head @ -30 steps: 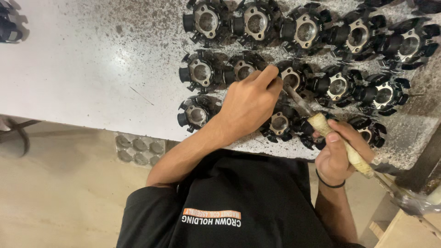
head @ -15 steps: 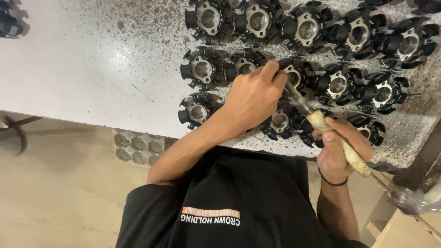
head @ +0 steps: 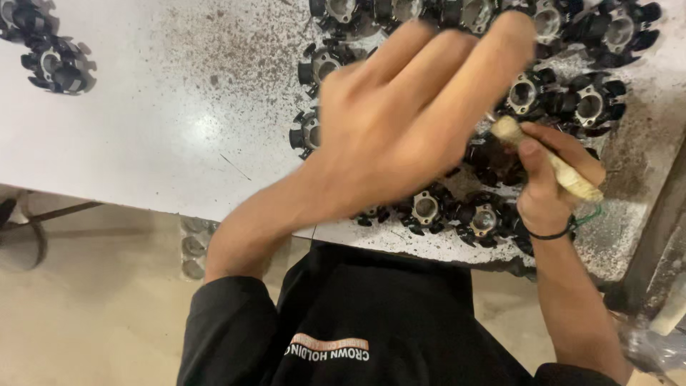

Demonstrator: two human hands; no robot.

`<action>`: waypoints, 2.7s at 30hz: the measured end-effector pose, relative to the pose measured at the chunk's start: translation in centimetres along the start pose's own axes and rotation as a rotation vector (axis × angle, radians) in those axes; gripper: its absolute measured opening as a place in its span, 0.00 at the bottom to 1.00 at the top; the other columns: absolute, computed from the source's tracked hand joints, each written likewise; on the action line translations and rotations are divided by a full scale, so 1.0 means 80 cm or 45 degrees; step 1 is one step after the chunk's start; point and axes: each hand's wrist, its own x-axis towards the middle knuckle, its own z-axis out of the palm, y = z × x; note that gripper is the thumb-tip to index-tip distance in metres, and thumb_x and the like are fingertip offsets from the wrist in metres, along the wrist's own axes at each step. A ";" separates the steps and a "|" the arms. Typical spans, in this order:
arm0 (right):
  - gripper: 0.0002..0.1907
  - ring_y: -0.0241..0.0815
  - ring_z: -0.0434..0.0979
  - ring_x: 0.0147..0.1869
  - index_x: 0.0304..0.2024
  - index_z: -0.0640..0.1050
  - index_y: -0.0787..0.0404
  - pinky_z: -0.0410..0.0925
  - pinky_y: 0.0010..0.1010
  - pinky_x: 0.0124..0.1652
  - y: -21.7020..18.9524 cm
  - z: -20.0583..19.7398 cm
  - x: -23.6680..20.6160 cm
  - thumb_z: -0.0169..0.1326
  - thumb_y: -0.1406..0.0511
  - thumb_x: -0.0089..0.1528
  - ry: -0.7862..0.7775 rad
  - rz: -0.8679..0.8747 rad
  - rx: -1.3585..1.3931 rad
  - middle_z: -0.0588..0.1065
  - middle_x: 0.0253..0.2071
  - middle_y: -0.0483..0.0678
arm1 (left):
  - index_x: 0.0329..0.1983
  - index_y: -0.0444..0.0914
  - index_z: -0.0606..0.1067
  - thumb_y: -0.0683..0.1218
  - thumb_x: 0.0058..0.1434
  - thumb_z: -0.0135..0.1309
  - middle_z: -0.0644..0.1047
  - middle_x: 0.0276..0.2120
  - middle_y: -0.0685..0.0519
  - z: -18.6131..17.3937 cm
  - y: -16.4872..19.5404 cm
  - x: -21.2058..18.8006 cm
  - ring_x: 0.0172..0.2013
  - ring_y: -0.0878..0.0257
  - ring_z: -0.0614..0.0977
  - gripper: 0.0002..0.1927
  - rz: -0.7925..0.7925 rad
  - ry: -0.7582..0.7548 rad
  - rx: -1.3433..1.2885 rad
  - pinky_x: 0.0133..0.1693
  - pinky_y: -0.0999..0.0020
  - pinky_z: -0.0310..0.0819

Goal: The person uses a heated hand tool to clean the center hub of black metal rotor parts arranged in rows on a workbench, working on one part at a time and producing smoke as the tool contacts each hub. The person moves sequentially across the rows of parts, holding each part steady with one hand while applying the tool with the other.

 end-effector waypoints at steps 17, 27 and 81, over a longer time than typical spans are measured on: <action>0.08 0.49 0.80 0.46 0.54 0.71 0.73 0.79 0.36 0.50 0.032 -0.008 -0.029 0.56 0.73 0.78 0.051 0.069 0.133 0.77 0.53 0.62 | 0.33 0.36 0.81 0.38 0.53 0.57 0.75 0.35 0.44 0.139 -0.048 -0.103 0.26 0.45 0.82 0.05 -0.428 -0.611 -0.265 0.27 0.52 0.78; 0.08 0.52 0.82 0.44 0.54 0.72 0.73 0.78 0.37 0.46 0.030 -0.007 -0.022 0.54 0.71 0.77 0.095 0.234 0.308 0.77 0.49 0.62 | 0.24 0.32 0.78 0.37 0.52 0.57 0.76 0.34 0.40 0.147 -0.062 -0.083 0.28 0.41 0.82 0.03 -0.368 -0.637 -0.328 0.31 0.48 0.78; 0.07 0.45 0.79 0.51 0.48 0.75 0.72 0.73 0.33 0.56 0.010 0.001 -0.007 0.57 0.72 0.70 0.027 -0.105 -0.045 0.79 0.47 0.56 | 0.33 0.34 0.79 0.37 0.52 0.57 0.76 0.36 0.46 0.155 -0.056 -0.100 0.28 0.44 0.82 0.05 -0.348 -0.594 -0.308 0.31 0.51 0.78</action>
